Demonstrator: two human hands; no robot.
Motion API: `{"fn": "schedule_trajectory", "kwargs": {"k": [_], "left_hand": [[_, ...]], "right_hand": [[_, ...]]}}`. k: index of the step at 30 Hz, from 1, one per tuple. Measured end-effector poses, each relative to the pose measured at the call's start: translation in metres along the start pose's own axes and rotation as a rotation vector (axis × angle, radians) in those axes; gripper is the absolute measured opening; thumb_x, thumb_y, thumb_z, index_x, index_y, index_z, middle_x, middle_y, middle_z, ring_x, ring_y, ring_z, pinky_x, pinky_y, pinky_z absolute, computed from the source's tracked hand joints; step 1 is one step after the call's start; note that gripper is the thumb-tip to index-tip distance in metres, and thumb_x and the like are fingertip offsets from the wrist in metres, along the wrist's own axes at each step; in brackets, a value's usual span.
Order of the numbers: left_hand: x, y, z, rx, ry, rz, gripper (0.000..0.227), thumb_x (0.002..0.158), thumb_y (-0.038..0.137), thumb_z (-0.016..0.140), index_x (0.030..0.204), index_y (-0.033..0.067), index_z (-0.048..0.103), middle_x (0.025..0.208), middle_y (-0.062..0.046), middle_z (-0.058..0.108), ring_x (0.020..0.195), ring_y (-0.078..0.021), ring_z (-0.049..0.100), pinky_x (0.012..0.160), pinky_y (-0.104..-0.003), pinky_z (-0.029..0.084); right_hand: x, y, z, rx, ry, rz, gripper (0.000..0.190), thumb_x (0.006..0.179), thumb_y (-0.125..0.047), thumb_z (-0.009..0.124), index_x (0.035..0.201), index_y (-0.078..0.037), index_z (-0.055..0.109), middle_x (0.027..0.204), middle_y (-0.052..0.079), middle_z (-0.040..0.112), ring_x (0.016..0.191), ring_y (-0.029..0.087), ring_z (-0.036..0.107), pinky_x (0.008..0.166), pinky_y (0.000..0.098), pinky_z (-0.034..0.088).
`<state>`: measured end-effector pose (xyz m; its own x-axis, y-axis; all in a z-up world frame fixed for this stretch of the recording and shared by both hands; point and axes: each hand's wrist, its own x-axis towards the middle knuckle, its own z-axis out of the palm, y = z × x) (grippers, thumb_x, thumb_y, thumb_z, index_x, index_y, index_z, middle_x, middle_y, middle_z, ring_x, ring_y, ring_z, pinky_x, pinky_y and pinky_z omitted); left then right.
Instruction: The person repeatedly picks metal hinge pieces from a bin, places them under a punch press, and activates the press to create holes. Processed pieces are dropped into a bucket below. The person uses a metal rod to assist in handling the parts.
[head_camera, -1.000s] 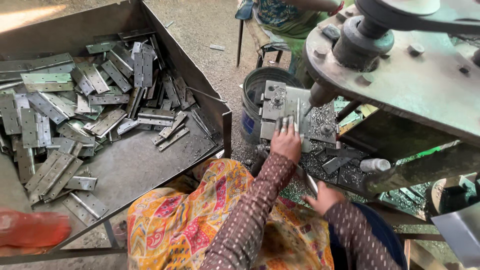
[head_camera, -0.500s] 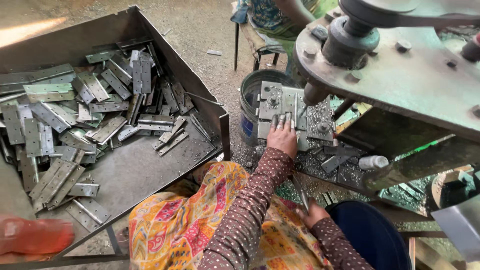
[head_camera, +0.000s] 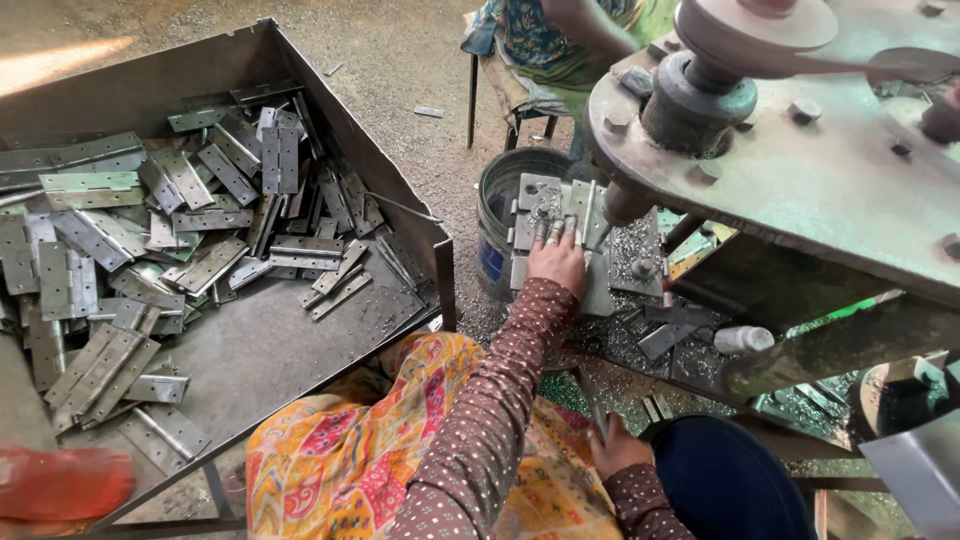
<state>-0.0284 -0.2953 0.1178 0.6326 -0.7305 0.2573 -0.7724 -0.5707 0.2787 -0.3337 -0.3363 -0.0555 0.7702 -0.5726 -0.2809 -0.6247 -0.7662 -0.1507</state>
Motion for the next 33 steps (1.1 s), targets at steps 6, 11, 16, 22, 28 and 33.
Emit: {"fn": "schedule_trajectory", "kwargs": {"k": [6, 11, 16, 22, 28, 33], "left_hand": [[-0.003, 0.001, -0.019, 0.028, -0.192, -0.018, 0.022, 0.098, 0.018, 0.056, 0.107, 0.0062, 0.071, 0.150, -0.015, 0.048, 0.105, -0.0249, 0.069, 0.116, -0.051, 0.032], [-0.074, 0.028, -0.039, 0.113, -0.132, 0.049, 0.023, 0.090, 0.021, 0.062, 0.105, 0.0077, 0.072, 0.150, -0.018, 0.044, 0.136, -0.0269, 0.045, 0.118, -0.057, 0.015], [-0.146, 0.040, -0.047, 0.273, 0.153, 0.130, 0.039, 0.084, 0.012, 0.062, 0.123, 0.0115, 0.064, 0.135, -0.012, 0.059, 0.128, -0.0243, 0.051, 0.115, -0.059, 0.027], [-0.145, 0.032, -0.067, -0.152, 0.533, 0.304, 0.016, 0.098, 0.017, 0.057, 0.111, 0.0073, 0.059, 0.119, -0.011, 0.067, 0.114, -0.0270, 0.065, 0.110, -0.056, 0.045], [-0.107, 0.046, -0.077, -0.172, 0.667, 0.269, 0.016, 0.101, 0.020, 0.060, 0.102, 0.0043, 0.057, 0.115, -0.016, 0.068, 0.079, -0.0228, 0.071, 0.094, -0.051, 0.057], [-0.075, 0.037, -0.051, 0.192, 0.454, 0.257, 0.026, 0.093, 0.017, 0.063, 0.117, 0.0060, 0.061, 0.121, -0.015, 0.065, 0.091, -0.0238, 0.069, 0.097, -0.054, 0.052]], "right_hand": [[-0.003, -0.008, -0.074, 0.136, 0.008, -0.043, 0.056, 0.090, -0.049, 0.064, 0.123, -0.005, 0.053, 0.090, 0.013, 0.066, 0.067, 0.023, 0.064, 0.062, 0.0400, 0.055], [-0.024, -0.049, -0.166, 0.269, 0.545, -0.108, 0.051, 0.085, -0.036, 0.072, 0.123, -0.005, 0.058, 0.124, 0.016, 0.054, 0.095, 0.023, 0.065, 0.084, 0.0373, 0.054], [-0.039, -0.076, -0.197, 0.525, 0.579, -0.037, 0.047, 0.087, -0.023, 0.074, 0.125, -0.003, 0.055, 0.137, 0.015, 0.038, 0.103, 0.023, 0.062, 0.092, 0.0332, 0.057], [-0.044, -0.066, -0.187, 0.619, 0.856, -0.178, 0.047, 0.085, -0.009, 0.078, 0.125, 0.001, 0.054, 0.143, 0.017, 0.032, 0.118, 0.026, 0.054, 0.095, 0.0337, 0.056], [-0.033, -0.061, -0.176, 0.619, 0.848, -0.253, 0.054, 0.085, -0.013, 0.078, 0.128, 0.002, 0.049, 0.140, 0.015, 0.035, 0.117, 0.023, 0.060, 0.088, 0.0292, 0.060], [-0.036, -0.062, -0.181, 0.594, 0.670, -0.076, 0.040, 0.085, -0.020, 0.077, 0.117, -0.002, 0.061, 0.140, 0.016, 0.034, 0.107, 0.025, 0.060, 0.091, 0.0343, 0.057]]}}
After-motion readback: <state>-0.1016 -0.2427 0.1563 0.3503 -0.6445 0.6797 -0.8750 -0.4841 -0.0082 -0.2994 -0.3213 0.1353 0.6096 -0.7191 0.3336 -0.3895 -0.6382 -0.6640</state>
